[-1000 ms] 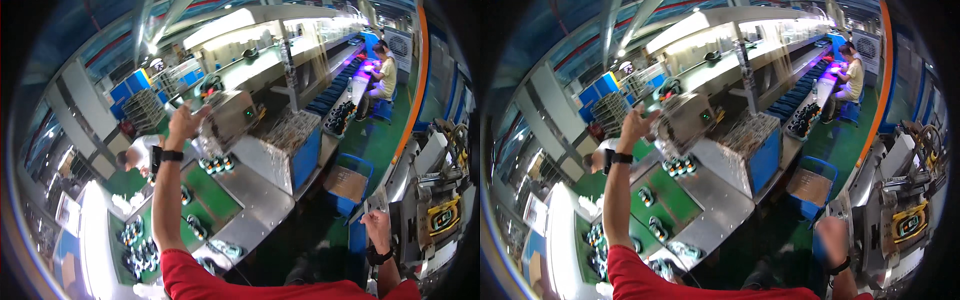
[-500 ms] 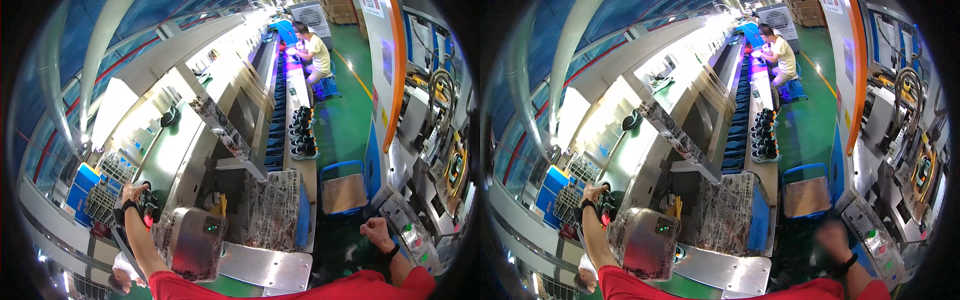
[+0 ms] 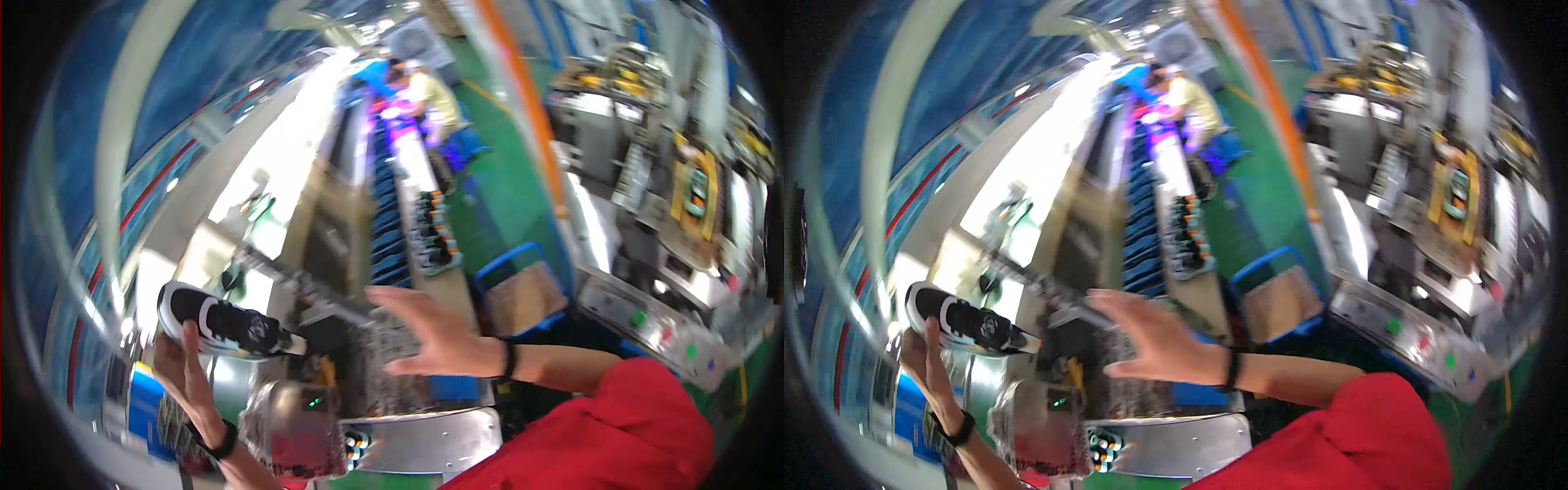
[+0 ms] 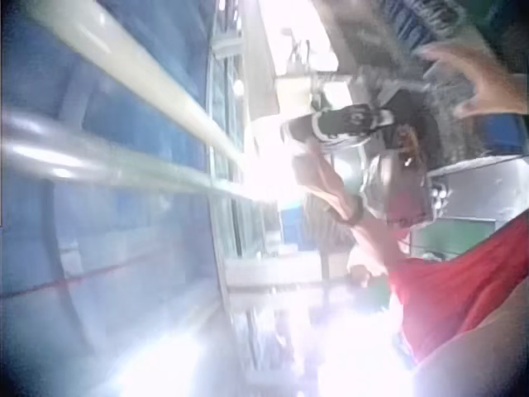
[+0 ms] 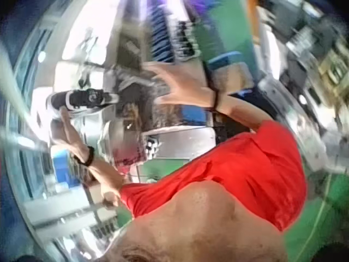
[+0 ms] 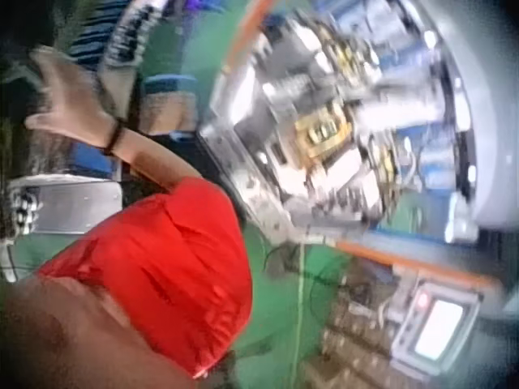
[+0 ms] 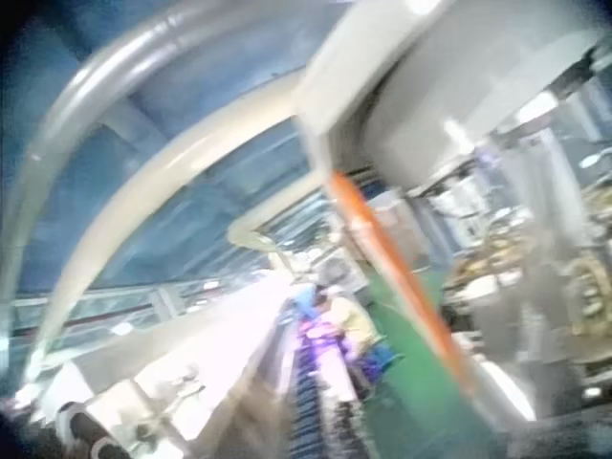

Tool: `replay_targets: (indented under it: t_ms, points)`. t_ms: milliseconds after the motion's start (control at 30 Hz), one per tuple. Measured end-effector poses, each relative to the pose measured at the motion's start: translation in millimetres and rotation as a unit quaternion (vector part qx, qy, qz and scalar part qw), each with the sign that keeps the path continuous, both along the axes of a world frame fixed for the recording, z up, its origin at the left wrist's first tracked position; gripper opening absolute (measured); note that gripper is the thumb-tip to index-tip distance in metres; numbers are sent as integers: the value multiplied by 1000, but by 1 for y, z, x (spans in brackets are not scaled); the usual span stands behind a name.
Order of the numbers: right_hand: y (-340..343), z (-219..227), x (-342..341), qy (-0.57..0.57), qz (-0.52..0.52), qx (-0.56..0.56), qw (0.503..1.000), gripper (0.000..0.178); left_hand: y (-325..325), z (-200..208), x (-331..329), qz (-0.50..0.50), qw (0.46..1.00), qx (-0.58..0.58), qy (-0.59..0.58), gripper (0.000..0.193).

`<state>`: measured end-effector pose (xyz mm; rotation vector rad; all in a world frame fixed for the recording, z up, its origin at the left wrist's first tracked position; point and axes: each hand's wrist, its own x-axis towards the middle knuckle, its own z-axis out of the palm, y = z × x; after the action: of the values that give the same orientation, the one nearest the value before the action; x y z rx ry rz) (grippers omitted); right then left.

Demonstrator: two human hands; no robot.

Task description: Operator uses a specialized press machine to attach or mold components of athletic shoes in a factory setting.

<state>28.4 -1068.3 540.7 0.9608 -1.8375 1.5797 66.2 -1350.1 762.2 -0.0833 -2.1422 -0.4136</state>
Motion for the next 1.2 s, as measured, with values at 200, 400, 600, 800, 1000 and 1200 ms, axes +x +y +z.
replay_targets:
  t_ms: [200, 400, 600, 800, 1000, 1200]
  points:
    - [114, -2, 60, 0, -192, -76, 978, 89, 240, -98, -18, -374, 888, 242, -113, 22]
    - [329, -64, 161, -141, -469, -143, 860, 66, 479, -206, -36, -518, 737, 167, -400, 28]
    - [463, -114, 270, -321, -548, -326, 700, 59, 707, -353, -66, -583, 537, 220, -569, 43]
    - [510, -110, 317, -278, -681, -315, 599, 53, 881, -431, -77, -510, 711, -11, -484, 74]
    - [566, -112, 303, -296, -762, -201, 540, 49, 938, -466, -80, -437, 709, -82, -547, 65]
    - [678, -83, 191, -479, -715, -58, 506, 60, 837, -415, -113, -463, 323, 306, -767, 20]
